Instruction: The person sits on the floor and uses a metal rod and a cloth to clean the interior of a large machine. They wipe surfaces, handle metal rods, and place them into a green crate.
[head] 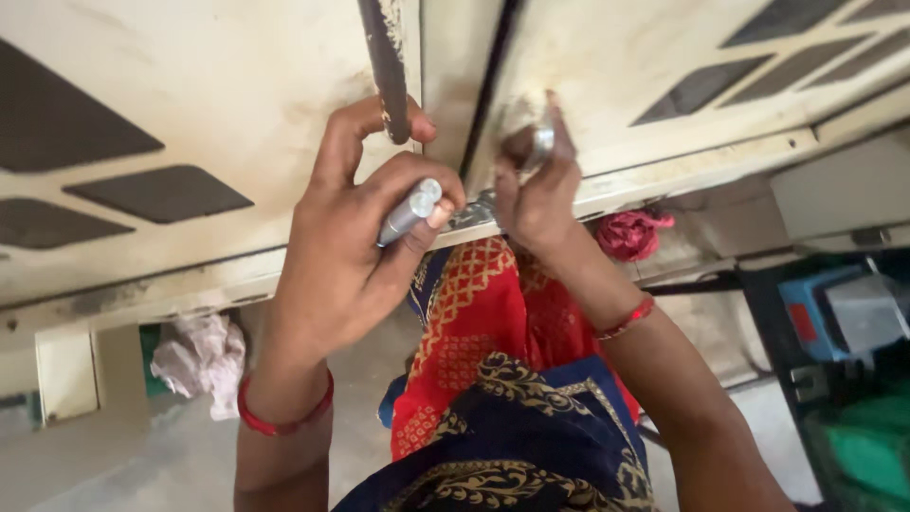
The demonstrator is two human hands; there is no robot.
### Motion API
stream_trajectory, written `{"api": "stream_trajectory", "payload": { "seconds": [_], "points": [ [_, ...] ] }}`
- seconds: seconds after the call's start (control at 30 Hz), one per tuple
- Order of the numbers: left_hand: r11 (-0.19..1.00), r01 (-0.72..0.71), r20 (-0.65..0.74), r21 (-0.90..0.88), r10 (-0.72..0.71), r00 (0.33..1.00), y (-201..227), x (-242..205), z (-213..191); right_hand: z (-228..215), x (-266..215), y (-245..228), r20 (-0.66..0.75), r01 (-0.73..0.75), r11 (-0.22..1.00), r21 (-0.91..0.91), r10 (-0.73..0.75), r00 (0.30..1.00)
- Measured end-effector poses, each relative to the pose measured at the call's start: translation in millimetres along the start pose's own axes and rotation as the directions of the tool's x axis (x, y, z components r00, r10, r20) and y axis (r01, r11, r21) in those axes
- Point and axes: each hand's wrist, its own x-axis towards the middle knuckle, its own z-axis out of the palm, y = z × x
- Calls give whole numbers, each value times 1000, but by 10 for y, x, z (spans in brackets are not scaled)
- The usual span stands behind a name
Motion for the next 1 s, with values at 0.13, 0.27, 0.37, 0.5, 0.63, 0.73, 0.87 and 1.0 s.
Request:
{"api": "stream_trajectory", "payload": {
  "seconds": [0.13,0.27,0.37,0.5,0.63,0.73,0.87,1.0],
  "points": [
    [998,-61,6,18,61,998,-36,128,234,19,-5,-147,-4,-79,995,54,79,997],
    [986,-124,10,114,124,992,-131,135,442,21,14,-308,122,-359,924,135,344,931],
    [980,-85,-23,180,91,996,-191,73,513,-1,64,-342,76,-270,961,53,265,961],
    [997,74,-248,-12,-75,966,-360,-180,621,3,-72,-398,368,-494,862,116,424,827],
    [806,143,-277,-575,-356,892,-153,-603,884,-405,-367,-764,180,-414,823,388,373,910],
    [623,241,-61,-745,-422,904,-321,-714,1256,-814,-780,-1046,611,-706,234,668,368,701],
    [580,437,175,-687,-452,875,-338,-828,1798,-1150,-1097,-1073,769,-882,259,393,434,469],
    [623,603,413,-498,-441,797,-108,-847,2254,-1646,-1356,-1016,705,-924,249,291,596,383]
  ]
}}
